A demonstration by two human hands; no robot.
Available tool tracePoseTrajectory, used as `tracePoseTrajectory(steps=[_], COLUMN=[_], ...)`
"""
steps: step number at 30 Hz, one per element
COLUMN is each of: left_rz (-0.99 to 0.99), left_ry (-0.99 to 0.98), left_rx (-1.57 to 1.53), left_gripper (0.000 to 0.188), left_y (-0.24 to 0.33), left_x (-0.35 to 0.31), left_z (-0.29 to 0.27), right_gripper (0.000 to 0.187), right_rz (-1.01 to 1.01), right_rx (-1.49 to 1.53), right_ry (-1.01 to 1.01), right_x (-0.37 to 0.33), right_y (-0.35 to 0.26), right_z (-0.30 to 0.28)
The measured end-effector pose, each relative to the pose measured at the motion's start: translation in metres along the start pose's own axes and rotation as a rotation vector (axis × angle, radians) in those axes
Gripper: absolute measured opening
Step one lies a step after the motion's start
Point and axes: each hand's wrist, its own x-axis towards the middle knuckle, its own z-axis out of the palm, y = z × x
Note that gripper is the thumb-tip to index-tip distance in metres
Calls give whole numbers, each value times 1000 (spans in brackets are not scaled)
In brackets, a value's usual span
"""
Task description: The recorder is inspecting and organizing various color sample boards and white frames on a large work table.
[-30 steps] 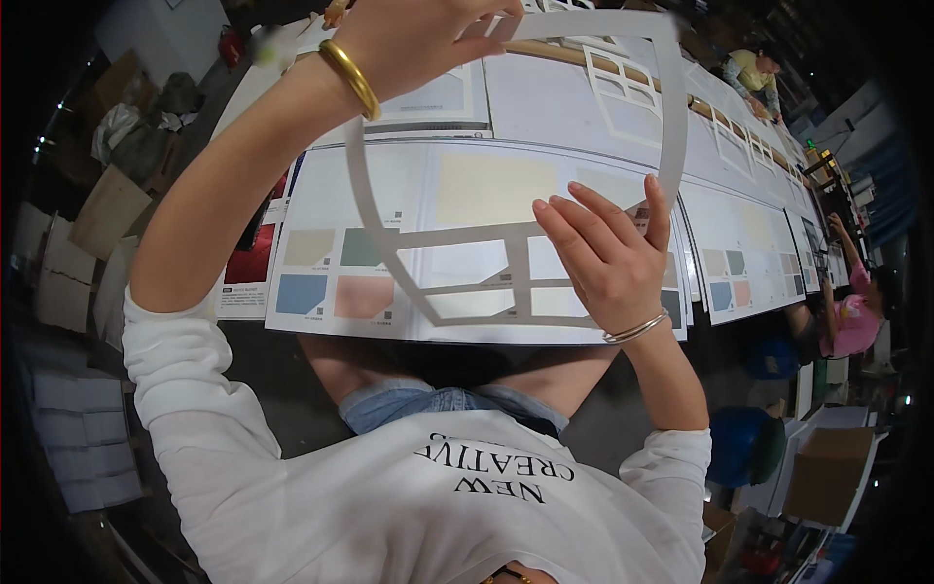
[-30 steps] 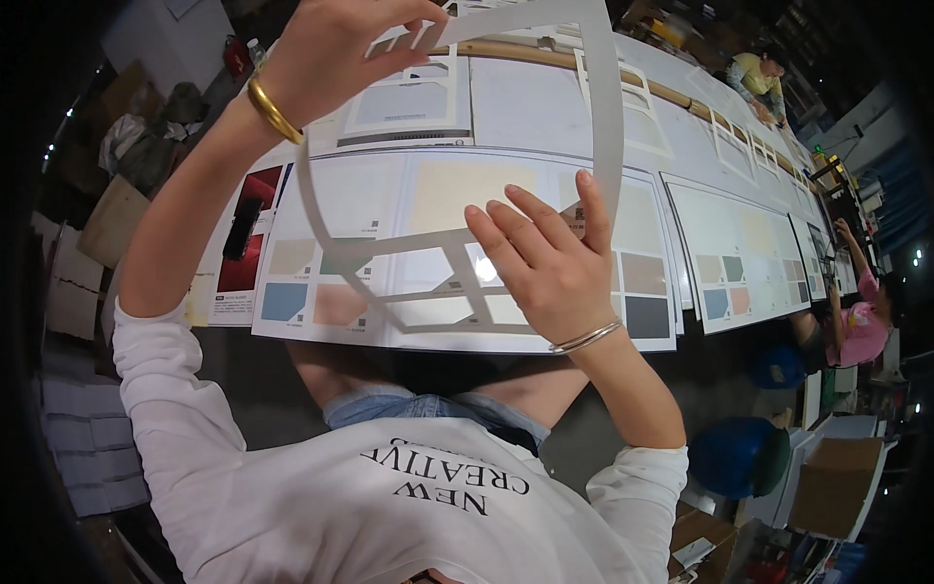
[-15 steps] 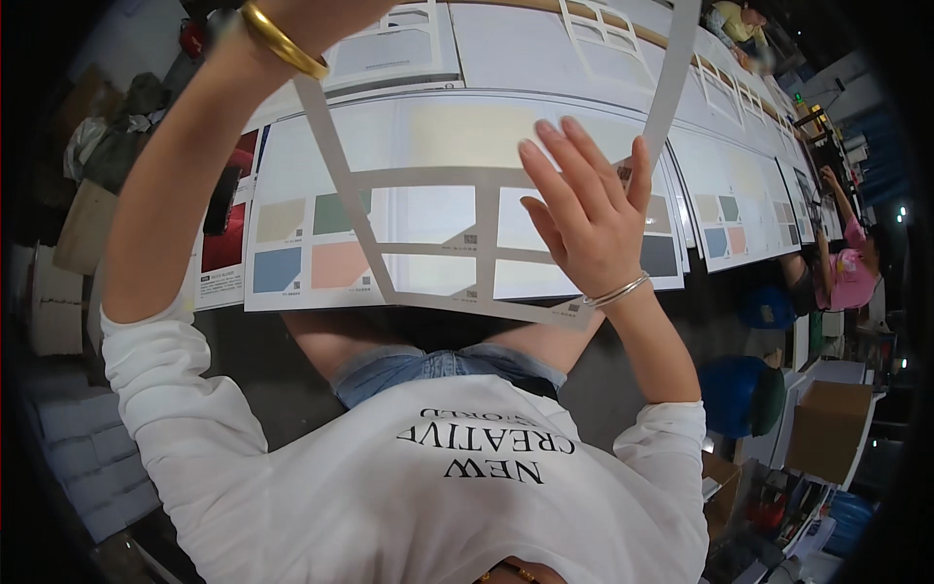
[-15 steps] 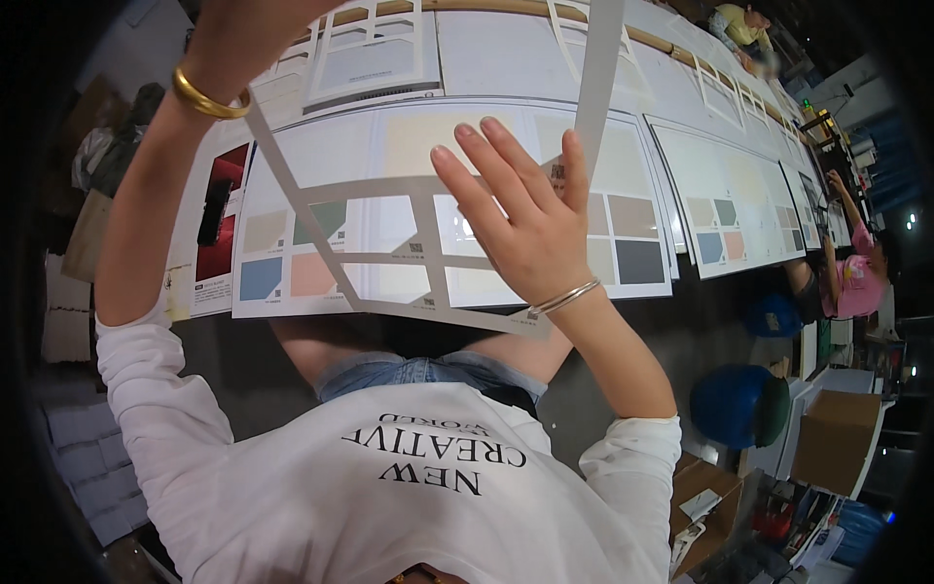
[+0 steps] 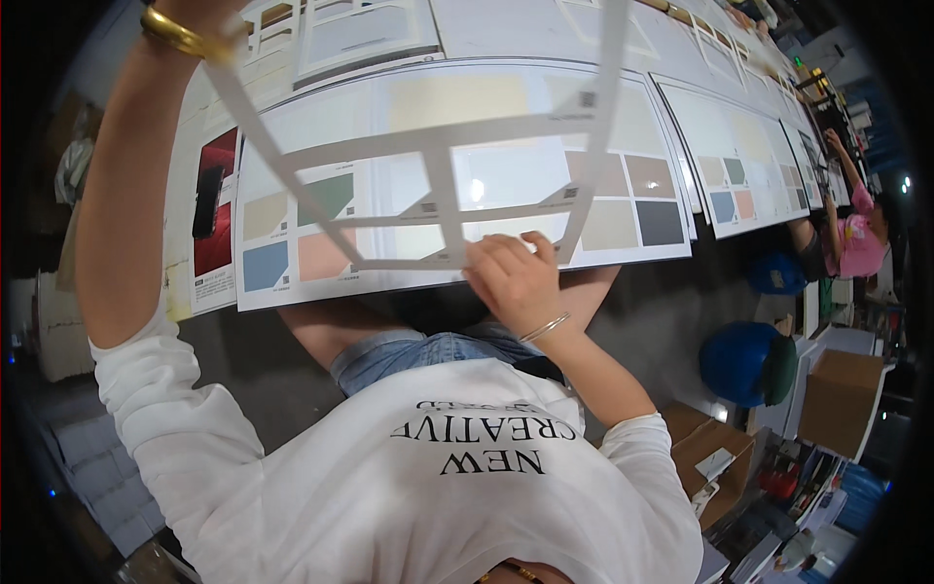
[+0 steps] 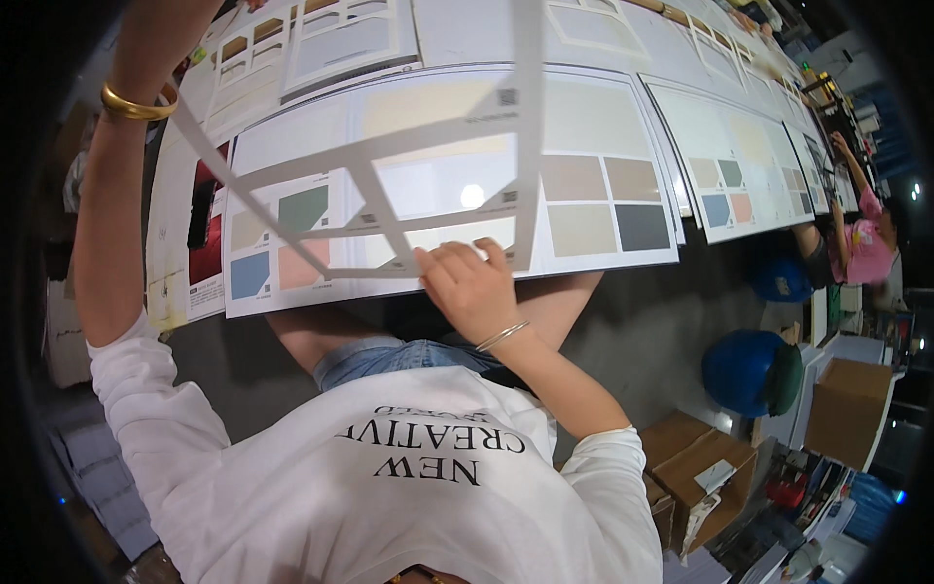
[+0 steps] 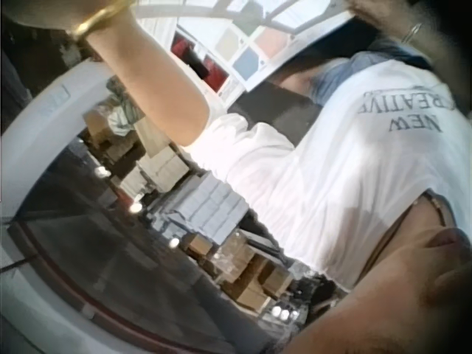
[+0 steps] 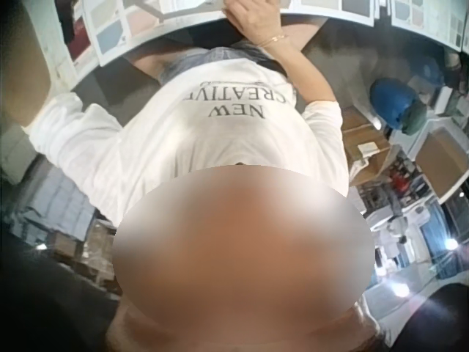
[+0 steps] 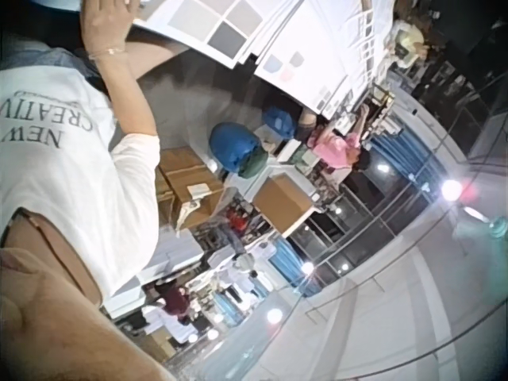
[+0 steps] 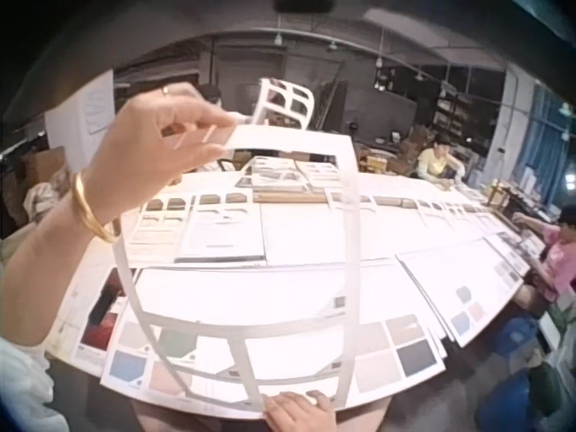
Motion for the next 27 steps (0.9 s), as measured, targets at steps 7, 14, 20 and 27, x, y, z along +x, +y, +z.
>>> tracePoseTrajectory(steps=[7,14,20,27], left_rz=[-290,-101,-131,-153], left_ry=[-285,-375,-426,-390], left_rx=[-193,-257,-194,-116], left_gripper=[25,33,33,34], left_y=[-25,-81,-79,-66], left_x=[-33,-84,-91,-99], left_z=[80,178,230,265], right_gripper=[25,26,31,30], right_rz=[-3,65,154,185], right_rx=[57,9,27,81], right_ry=[30,-5,30,79], right_x=[-29,-43,-50,-59], right_y=[-9,-1,9,27], right_z=[6,13,15,25])
